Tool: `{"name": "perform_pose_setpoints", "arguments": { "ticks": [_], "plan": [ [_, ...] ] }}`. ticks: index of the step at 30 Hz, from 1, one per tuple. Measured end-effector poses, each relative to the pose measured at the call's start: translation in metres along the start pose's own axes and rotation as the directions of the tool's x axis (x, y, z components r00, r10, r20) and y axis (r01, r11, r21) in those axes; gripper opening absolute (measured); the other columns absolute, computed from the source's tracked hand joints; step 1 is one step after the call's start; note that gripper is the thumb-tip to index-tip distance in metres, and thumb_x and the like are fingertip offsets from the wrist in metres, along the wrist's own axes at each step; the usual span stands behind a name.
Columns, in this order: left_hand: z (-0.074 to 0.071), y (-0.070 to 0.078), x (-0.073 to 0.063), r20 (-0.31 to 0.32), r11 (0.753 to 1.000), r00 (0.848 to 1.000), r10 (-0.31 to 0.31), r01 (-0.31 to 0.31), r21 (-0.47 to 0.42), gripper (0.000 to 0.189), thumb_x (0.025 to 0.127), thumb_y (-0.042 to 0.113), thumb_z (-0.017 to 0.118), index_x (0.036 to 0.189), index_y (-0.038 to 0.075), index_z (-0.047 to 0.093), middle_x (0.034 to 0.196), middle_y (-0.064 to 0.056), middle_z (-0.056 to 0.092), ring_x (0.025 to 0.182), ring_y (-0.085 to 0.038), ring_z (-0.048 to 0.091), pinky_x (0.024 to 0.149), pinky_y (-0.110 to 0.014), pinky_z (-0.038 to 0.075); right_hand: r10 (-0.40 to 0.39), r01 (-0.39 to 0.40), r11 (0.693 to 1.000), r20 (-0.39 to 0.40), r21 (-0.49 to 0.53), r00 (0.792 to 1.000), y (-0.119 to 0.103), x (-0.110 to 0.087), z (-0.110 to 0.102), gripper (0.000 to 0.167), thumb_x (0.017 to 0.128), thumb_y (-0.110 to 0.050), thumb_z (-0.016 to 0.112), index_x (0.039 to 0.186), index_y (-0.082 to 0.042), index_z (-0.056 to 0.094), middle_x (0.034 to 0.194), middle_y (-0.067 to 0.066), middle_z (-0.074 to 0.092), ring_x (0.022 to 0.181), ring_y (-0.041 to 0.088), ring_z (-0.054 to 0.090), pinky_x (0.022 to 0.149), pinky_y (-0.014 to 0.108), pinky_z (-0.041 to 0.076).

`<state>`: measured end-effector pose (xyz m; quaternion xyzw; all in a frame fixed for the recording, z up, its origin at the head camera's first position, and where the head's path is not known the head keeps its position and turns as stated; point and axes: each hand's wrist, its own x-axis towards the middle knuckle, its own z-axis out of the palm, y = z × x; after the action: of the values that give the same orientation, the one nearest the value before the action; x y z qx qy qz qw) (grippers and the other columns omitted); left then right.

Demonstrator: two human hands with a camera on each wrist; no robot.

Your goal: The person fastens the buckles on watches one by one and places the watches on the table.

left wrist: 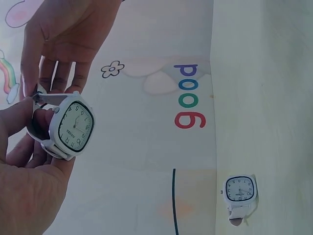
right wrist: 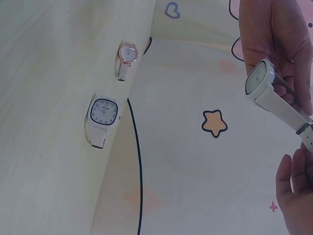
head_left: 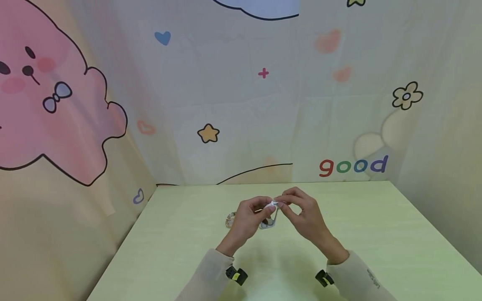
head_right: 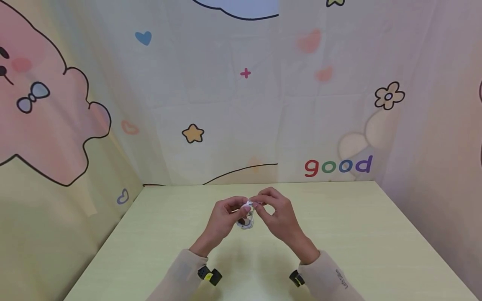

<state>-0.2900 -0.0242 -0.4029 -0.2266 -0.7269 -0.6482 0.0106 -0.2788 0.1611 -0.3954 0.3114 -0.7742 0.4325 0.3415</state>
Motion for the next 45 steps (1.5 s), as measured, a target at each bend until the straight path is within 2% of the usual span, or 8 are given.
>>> {"name": "perform_pose_setpoints", "arguments": {
  "ticks": [5, 9, 13, 20, 27, 37, 41, 45],
  "plan": [
    [0.0017, -0.0005, -0.0001, -0.001, 1.000, 1.000, -0.006, 0.006, -0.023, 0.020, 0.094, 0.018, 0.068, 0.109, 0.005, 0.070, 0.102, -0.015, 0.068, 0.086, -0.010, 0.062, 0.076, -0.022, 0.057, 0.024, -0.024, 1.000, -0.005, -0.005, 1.000, 0.0015, 0.0006, -0.0014, 0.025, 0.086, 0.002, 0.072, 0.109, -0.009, 0.070, 0.097, -0.001, 0.069, 0.083, 0.011, 0.064, 0.079, 0.014, 0.052],
    [0.0029, -0.0012, -0.0003, -0.001, 0.999, 1.000, -0.018, 0.017, -0.028, 0.021, 0.093, 0.019, 0.068, 0.108, 0.005, 0.070, 0.099, -0.013, 0.068, 0.080, -0.009, 0.061, 0.073, -0.022, 0.056, 0.034, -0.033, 0.999, -0.016, 0.026, 0.999, 0.0003, 0.0014, -0.0026, 0.021, 0.086, 0.001, 0.072, 0.104, -0.010, 0.068, 0.093, 0.000, 0.070, 0.082, 0.009, 0.064, 0.083, 0.011, 0.050],
    [0.0034, -0.0005, -0.0006, -0.003, 1.000, 1.000, -0.013, 0.013, -0.025, 0.021, 0.093, 0.020, 0.068, 0.108, 0.005, 0.070, 0.098, -0.013, 0.068, 0.076, -0.011, 0.059, 0.070, -0.021, 0.055, -0.005, 0.006, 1.000, -0.026, 0.026, 1.000, -0.0002, 0.0015, -0.0018, 0.021, 0.083, 0.003, 0.073, 0.099, -0.011, 0.069, 0.089, 0.001, 0.070, 0.081, 0.011, 0.063, 0.082, 0.009, 0.048],
    [0.0031, -0.0006, -0.0009, -0.001, 1.000, 1.000, -0.014, 0.014, -0.007, 0.022, 0.093, 0.020, 0.068, 0.110, 0.006, 0.070, 0.102, -0.016, 0.068, 0.080, -0.010, 0.061, 0.073, -0.021, 0.055, -0.008, 0.008, 1.000, -0.008, 0.005, 1.000, 0.0011, 0.0013, -0.0019, 0.020, 0.085, 0.002, 0.073, 0.097, -0.014, 0.071, 0.089, -0.003, 0.070, 0.081, 0.010, 0.062, 0.076, 0.014, 0.049],
    [0.0035, 0.0013, -0.0017, -0.016, 0.999, 1.000, -0.011, 0.011, -0.030, 0.022, 0.093, 0.021, 0.068, 0.109, 0.005, 0.070, 0.101, -0.015, 0.068, 0.078, -0.011, 0.059, 0.073, -0.020, 0.055, 0.072, -0.072, 0.997, -0.006, 0.016, 0.997, 0.0006, -0.0013, 0.0005, 0.026, 0.086, 0.000, 0.072, 0.111, -0.005, 0.065, 0.096, 0.000, 0.070, 0.085, 0.010, 0.067, 0.084, 0.017, 0.055],
    [0.0048, 0.0018, 0.0008, -0.020, 0.999, 1.000, 0.015, -0.016, -0.028, 0.023, 0.093, 0.023, 0.068, 0.108, 0.005, 0.071, 0.101, -0.017, 0.069, 0.075, -0.011, 0.059, 0.069, -0.020, 0.053, 0.019, -0.017, 0.999, -0.047, 0.045, 0.999, -0.0005, 0.0016, 0.0010, 0.021, 0.084, 0.004, 0.072, 0.098, -0.011, 0.070, 0.090, 0.001, 0.072, 0.083, 0.012, 0.067, 0.085, 0.007, 0.049],
    [0.0049, 0.0016, 0.0005, -0.025, 1.000, 1.000, 0.010, -0.011, -0.020, 0.022, 0.093, 0.022, 0.068, 0.107, 0.005, 0.071, 0.101, -0.016, 0.069, 0.075, -0.010, 0.059, 0.070, -0.020, 0.054, 0.012, -0.012, 1.000, -0.032, 0.014, 0.999, -0.0007, 0.0023, 0.0009, 0.021, 0.084, 0.003, 0.073, 0.098, -0.013, 0.071, 0.089, 0.001, 0.072, 0.082, 0.013, 0.067, 0.083, 0.009, 0.050],
    [0.0047, 0.0006, 0.0003, -0.033, 1.000, 0.999, 0.000, -0.001, -0.026, 0.023, 0.093, 0.023, 0.068, 0.108, 0.006, 0.071, 0.103, -0.016, 0.069, 0.076, -0.010, 0.060, 0.071, -0.021, 0.054, 0.054, -0.054, 0.999, -0.011, 0.001, 0.999, -0.0015, 0.0013, 0.0000, 0.019, 0.086, -0.002, 0.072, 0.103, -0.012, 0.070, 0.093, -0.001, 0.073, 0.084, 0.013, 0.069, 0.082, 0.017, 0.054]
  ]
}}
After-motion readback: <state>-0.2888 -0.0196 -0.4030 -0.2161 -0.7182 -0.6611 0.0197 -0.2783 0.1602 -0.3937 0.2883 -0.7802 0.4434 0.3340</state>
